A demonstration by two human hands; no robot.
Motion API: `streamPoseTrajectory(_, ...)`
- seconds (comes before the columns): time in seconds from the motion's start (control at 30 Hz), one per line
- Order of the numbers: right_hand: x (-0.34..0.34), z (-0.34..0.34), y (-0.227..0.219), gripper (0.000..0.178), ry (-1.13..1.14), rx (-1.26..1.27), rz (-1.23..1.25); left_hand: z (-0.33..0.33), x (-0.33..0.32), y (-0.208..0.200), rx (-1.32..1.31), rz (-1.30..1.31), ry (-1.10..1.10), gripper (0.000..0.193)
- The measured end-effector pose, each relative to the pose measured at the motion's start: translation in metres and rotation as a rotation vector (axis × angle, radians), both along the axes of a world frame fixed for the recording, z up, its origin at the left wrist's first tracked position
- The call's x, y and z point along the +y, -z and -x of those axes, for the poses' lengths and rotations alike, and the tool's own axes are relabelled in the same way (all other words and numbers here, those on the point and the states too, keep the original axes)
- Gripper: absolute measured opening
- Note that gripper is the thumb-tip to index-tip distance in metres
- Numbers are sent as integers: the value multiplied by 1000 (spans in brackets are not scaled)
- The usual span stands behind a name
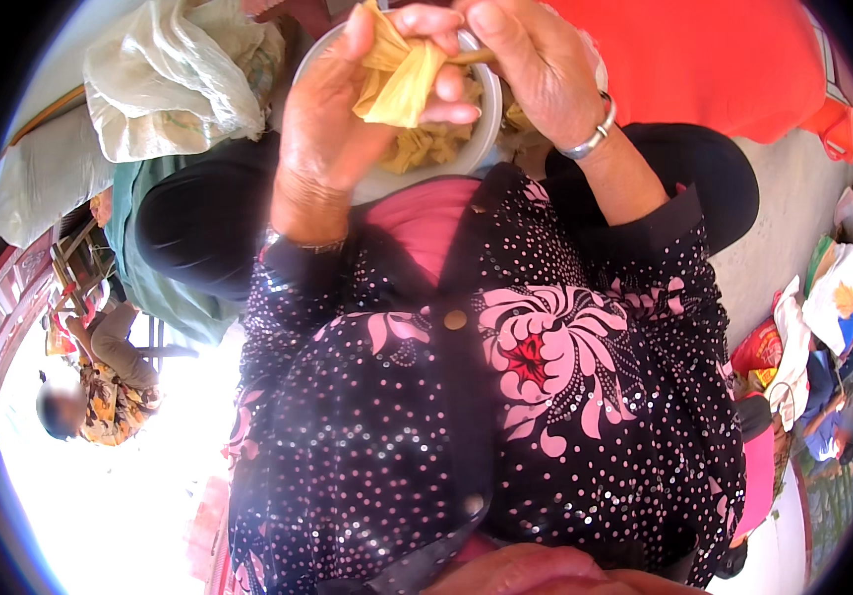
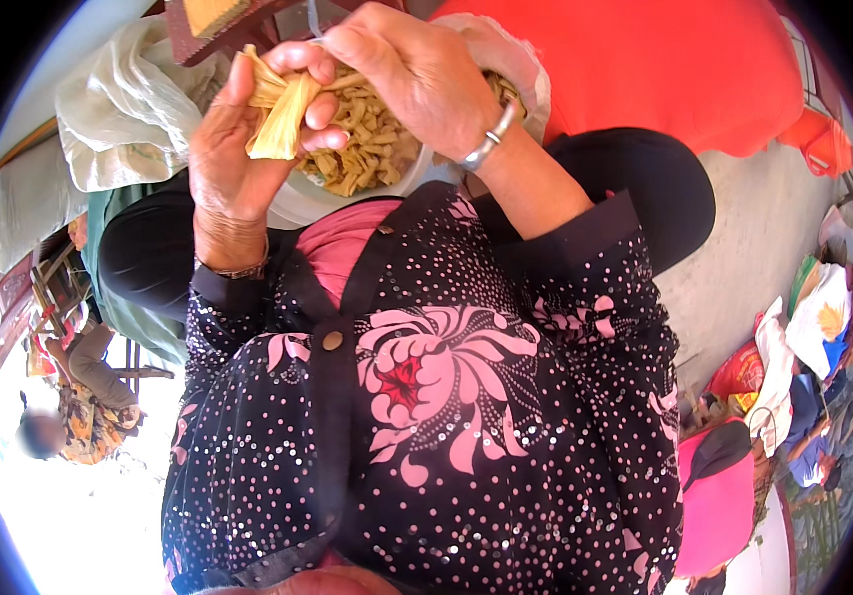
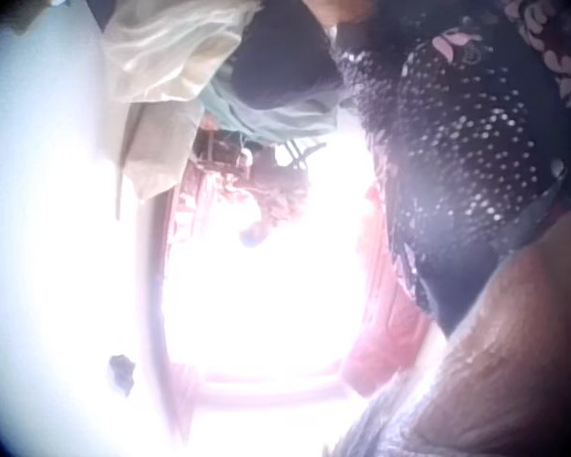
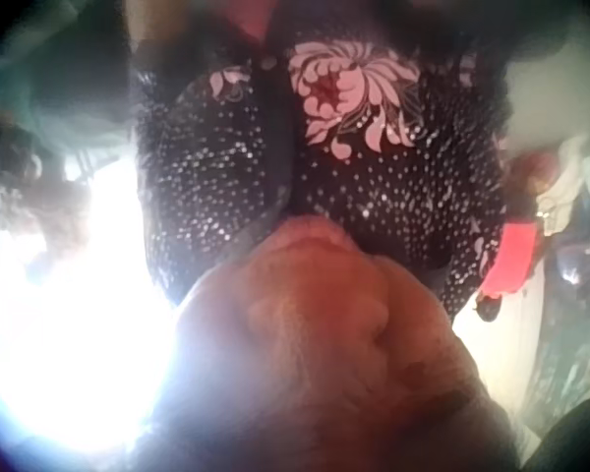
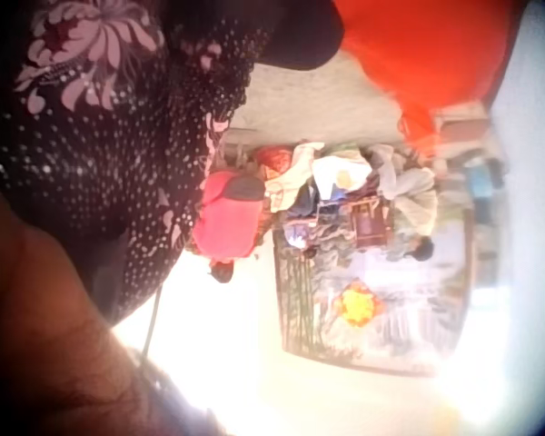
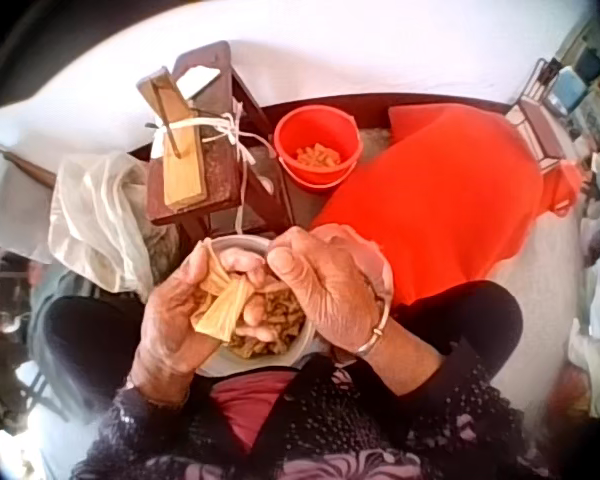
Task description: The person slices strips of plant material using a small fixed-blade slicer tool, placing the pieces into a white bowl and a plastic bag.
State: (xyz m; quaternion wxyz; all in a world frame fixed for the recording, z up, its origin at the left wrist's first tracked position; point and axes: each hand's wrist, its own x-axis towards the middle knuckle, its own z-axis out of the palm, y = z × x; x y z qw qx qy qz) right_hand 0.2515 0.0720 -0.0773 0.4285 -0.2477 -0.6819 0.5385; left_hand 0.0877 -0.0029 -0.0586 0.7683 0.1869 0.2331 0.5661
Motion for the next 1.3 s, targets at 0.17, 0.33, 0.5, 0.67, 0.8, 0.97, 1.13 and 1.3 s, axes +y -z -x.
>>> streamPoseTrajectory(0.17,10,-20,19,40,63,-169,-46,29,-5,5,-249,48,-119,41)
streamPoseTrajectory(0.33,0,-17,9,32,-138,-335,66,39,-8,5,-139,-13,-175,46)
streamPoseTrajectory(0.5,-9,-9,18,28,-292,-288,425,24,-12,-4,439,104,-277,56)
streamPoseTrajectory(0.67,-12,-7,23,29,-312,-399,379,20,-24,2,835,241,-293,53)
streamPoseTrajectory(0.8,-18,5,13,31,-419,-402,492,23,-27,7,777,257,-286,37)
streamPoseTrajectory(0.97,-15,10,-2,31,-574,-418,701,14,-28,11,722,295,-325,19)
streamPoseTrajectory(1.13,-20,10,-5,37,-494,-275,461,31,-37,-7,523,286,-485,10)
streamPoseTrajectory(1.3,9,27,-32,34,-261,-322,-119,40,-13,-24,626,136,-615,12)
